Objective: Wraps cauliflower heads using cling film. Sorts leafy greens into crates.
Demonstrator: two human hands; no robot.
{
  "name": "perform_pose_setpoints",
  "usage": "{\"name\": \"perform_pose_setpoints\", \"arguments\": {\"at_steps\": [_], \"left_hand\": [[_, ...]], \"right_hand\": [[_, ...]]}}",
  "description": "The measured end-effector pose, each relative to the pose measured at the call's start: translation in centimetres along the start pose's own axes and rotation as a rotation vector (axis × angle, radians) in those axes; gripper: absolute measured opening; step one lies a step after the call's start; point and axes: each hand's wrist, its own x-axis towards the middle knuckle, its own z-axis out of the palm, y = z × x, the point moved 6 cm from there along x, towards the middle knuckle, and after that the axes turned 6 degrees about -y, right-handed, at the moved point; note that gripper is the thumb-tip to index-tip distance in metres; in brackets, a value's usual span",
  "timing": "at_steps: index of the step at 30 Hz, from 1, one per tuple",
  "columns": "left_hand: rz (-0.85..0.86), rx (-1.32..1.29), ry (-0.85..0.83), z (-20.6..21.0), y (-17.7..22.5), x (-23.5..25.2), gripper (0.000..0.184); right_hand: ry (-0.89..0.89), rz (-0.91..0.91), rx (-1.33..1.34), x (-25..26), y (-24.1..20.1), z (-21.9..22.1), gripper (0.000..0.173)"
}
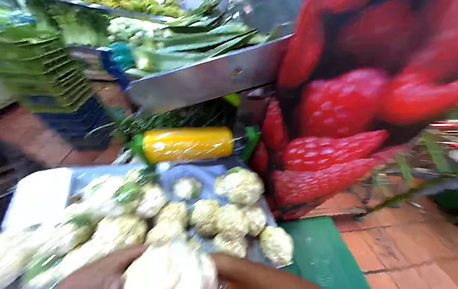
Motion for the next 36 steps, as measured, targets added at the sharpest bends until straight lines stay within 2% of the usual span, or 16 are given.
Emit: {"name": "perform_pose_setpoints", "arguments": {"at_steps": [2,3,4,5,7,9,11,16,23,25,28,30,32,33,34,36], "left_hand": [[-0.147,-0.192,0.245,-0.8,-3.7,-1.8,0.091],[-0.111,-0.393,0.333,-0.9,-5.6,-2.5,0.076],[0.02,-0.631,0.338,-0.9,-7.3,-2.7,0.067],[0.172,-0.763,0.248,-0.7,-8.2,-2.7,0.058],[0.355,-0.819,0.171,-0.7,-9.2,-3.3,0.05],[0.278,-0.796,0.301,-1.0,-8.8,-4.5,0.047],[0.261,-0.643,0.245,-2.0,-7.5,-4.6,0.05],[0.273,-0.524,-0.096,-2.6,-6.2,-2.9,0.059],[0.197,-0.542,-0.076,-1.6,-6.7,-2.9,0.06],[0.178,-0.542,-0.053,-1.6,-6.5,-3.4,0.061],[0.229,-0.54,-0.036,-1.7,-6.2,-4.6,0.061],[0.263,-0.541,-0.041,-1.9,-6.1,-5.0,0.062],[0.287,-0.541,-0.035,-2.0,-6.1,-5.2,0.061],[0.296,-0.538,-0.042,-2.0,-6.1,-5.2,0.06],[0.302,-0.531,-0.047,-2.1,-6.0,-5.1,0.06],[0.312,-0.519,-0.053,-2.2,-5.9,-5.0,0.059]], "right_hand": [[-0.009,-0.107,0.171,1.1,1.0,0.5,0.029],[-0.018,-0.155,0.255,1.3,0.8,0.1,0.033],[-0.012,-0.158,0.278,1.3,0.9,-0.5,0.033],[0.031,-0.155,0.274,1.3,1.6,-1.3,0.03],[0.162,-0.227,0.299,0.1,2.2,-4.1,0.032],[0.322,-0.341,0.333,-1.8,0.6,-6.9,0.031],[0.385,-0.45,0.318,-3.1,-2.7,-8.5,0.029],[0.104,-0.601,0.185,-2.6,-8.8,-7.5,0.031],[-0.124,-0.341,0.021,-0.6,-11.9,-5.6,0.016],[-0.051,-0.392,0.106,-1.0,-11.5,-7.4,0.011],[0.165,-0.508,0.38,-1.9,-8.7,-13.3,0.018],[0.199,-0.491,0.372,-2.4,-7.5,-14.0,0.017],[-0.029,-0.442,0.163,-2.2,-8.0,-10.0,0.038],[-0.168,-0.443,0.05,-2.1,-8.8,-7.6,0.042],[-0.257,-0.468,-0.048,-2.0,-9.6,-5.9,0.035],[-0.264,-0.556,-0.124,-2.0,-9.9,-5.8,0.019]]}}
